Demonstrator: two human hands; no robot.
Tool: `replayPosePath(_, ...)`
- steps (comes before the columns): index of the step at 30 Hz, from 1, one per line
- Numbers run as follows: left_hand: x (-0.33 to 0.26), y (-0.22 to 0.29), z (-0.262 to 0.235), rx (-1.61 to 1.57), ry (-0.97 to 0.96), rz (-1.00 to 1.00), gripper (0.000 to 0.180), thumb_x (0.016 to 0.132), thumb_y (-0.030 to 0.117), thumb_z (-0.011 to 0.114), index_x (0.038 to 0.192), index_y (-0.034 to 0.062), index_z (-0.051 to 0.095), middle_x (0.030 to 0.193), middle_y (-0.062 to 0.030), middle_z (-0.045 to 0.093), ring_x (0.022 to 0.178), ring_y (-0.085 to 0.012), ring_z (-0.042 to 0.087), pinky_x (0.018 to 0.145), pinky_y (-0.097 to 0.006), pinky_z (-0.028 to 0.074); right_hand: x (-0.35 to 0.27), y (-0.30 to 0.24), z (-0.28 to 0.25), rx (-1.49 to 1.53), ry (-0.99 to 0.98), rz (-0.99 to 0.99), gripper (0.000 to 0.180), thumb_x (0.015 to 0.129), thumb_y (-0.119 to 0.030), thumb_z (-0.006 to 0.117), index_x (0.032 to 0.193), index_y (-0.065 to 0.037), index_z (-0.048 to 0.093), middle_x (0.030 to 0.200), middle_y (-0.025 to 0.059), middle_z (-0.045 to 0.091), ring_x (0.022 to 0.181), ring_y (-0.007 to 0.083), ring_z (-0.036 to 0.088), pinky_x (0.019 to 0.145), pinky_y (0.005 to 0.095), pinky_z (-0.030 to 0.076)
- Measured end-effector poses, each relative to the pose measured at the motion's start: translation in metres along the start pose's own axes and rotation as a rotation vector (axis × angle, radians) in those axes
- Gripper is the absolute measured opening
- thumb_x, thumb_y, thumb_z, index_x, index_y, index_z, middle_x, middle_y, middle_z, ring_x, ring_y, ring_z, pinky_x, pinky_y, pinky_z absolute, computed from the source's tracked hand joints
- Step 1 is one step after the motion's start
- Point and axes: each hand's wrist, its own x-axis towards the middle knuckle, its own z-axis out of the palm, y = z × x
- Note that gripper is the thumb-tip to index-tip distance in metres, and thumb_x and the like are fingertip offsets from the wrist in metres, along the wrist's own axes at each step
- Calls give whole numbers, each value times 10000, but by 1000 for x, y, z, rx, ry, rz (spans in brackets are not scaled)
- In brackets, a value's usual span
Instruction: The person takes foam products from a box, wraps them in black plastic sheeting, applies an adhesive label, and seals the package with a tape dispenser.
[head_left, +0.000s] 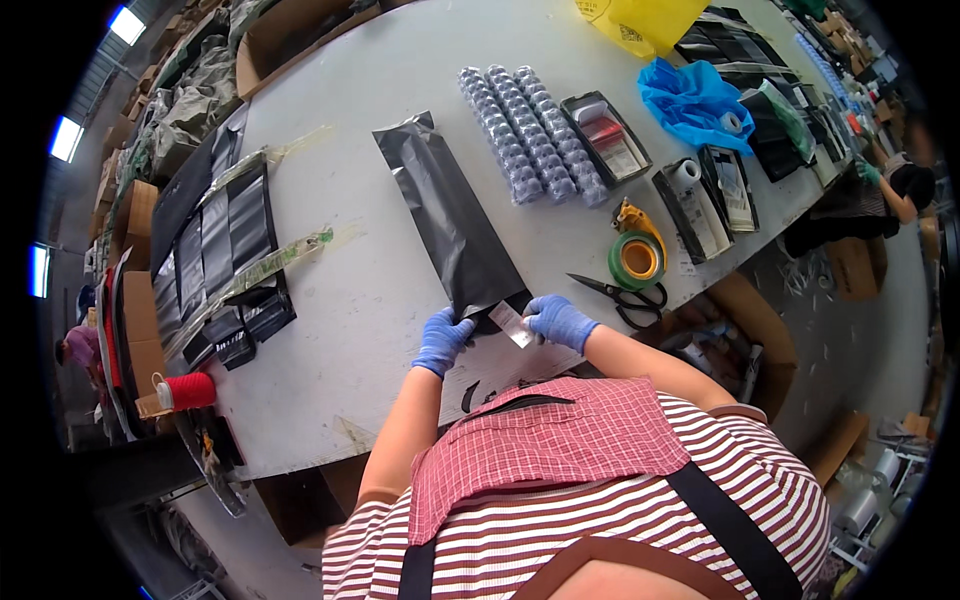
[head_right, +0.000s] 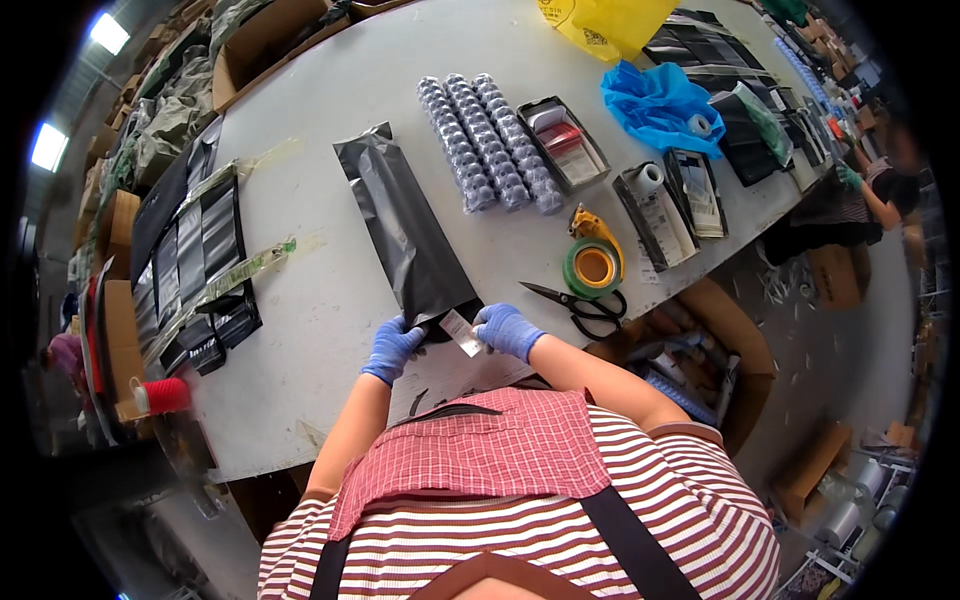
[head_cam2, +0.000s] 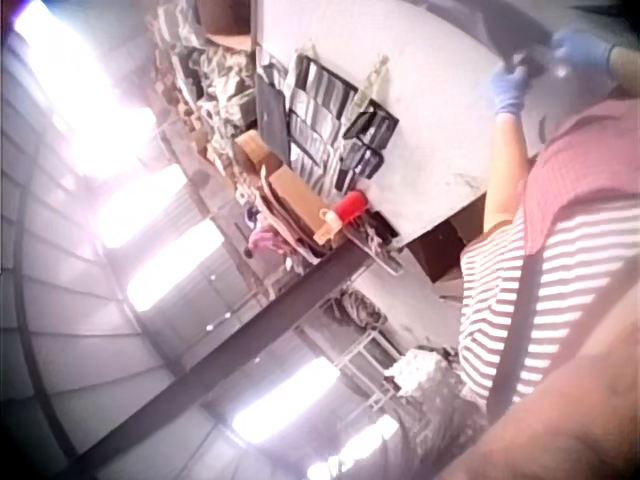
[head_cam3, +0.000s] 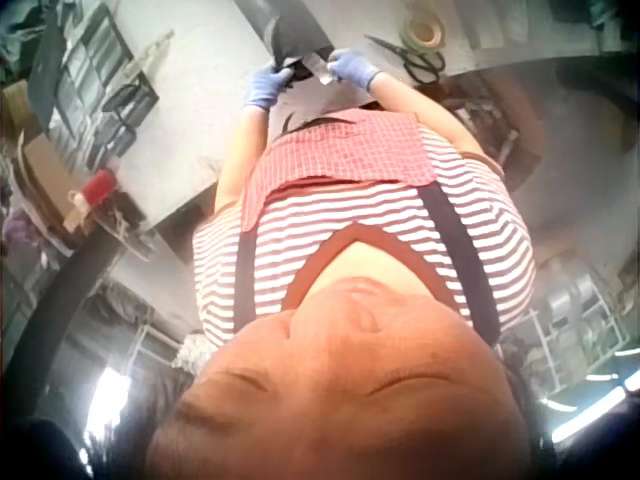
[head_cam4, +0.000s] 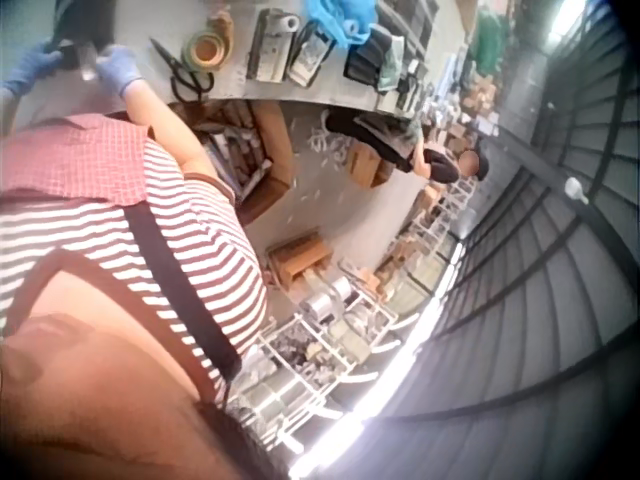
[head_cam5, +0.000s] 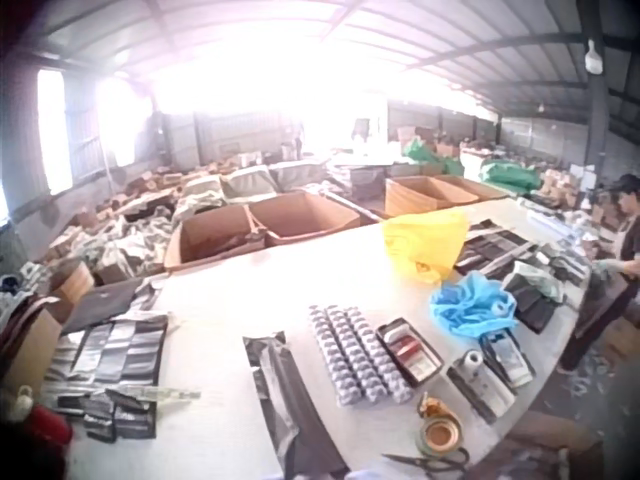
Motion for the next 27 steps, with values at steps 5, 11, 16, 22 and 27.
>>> replayPosePath(5, 1, 1, -4, 38, -58, 13, 194, 866, 109, 642, 1040, 24, 653, 717, -68, 662, 517, -134, 608, 441, -264, 452, 27, -5, 31, 161, 201, -29, 86, 864, -113, 580, 848, -36, 614, 675, 69, 638, 536, 117, 580, 507, 270, 464)
replayPosePath(11, 6, 2, -2, 116, -95, 14, 195, 868, 112, 624, 1037, 17, 649, 716, -76, 656, 527, -138, 610, 458, -269, 464, 76, -20, 68, 809, 570, -143, 95, 871, -44, 534, 946, -47, 592, 804, 76, 614, 680, 185, 595, 623, 305, 507)
replayPosePath(16, 1, 9, -21, -80, -255, -31, 391, 860, 397, 691, 1041, 57, 623, 802, -70, 673, 634, -146, 643, 546, -270, 502, 35, -26, 66, 1263, 206, -7, 176, 868, -73, 570, 1030, -14, 602, 894, 124, 638, 897, 286, 660, 766, 341, 544)
replayPosePath(22, 14, 25, -27, -187, -120, -107, 355, 910, 427, 633, 1032, 94, 627, 864, -77, 684, 709, -185, 667, 556, -283, 509, 18, -8, 69, -150, 422, -561, 228, 842, -54, 627, 1065, -49, 671, 999, 146, 666, 952, 302, 641, 829, 390, 528)
replayPosePath(27, 9, 35, -24, -230, -136, -229, 204, 948, 237, 590, 1012, 47, 626, 870, -97, 684, 653, -189, 669, 540, -300, 552, 20, -21, 70, -398, 387, -835, 181, 809, -93, 689, 990, -83, 685, 913, 95, 659, 869, 303, 634, 767, 383, 527)
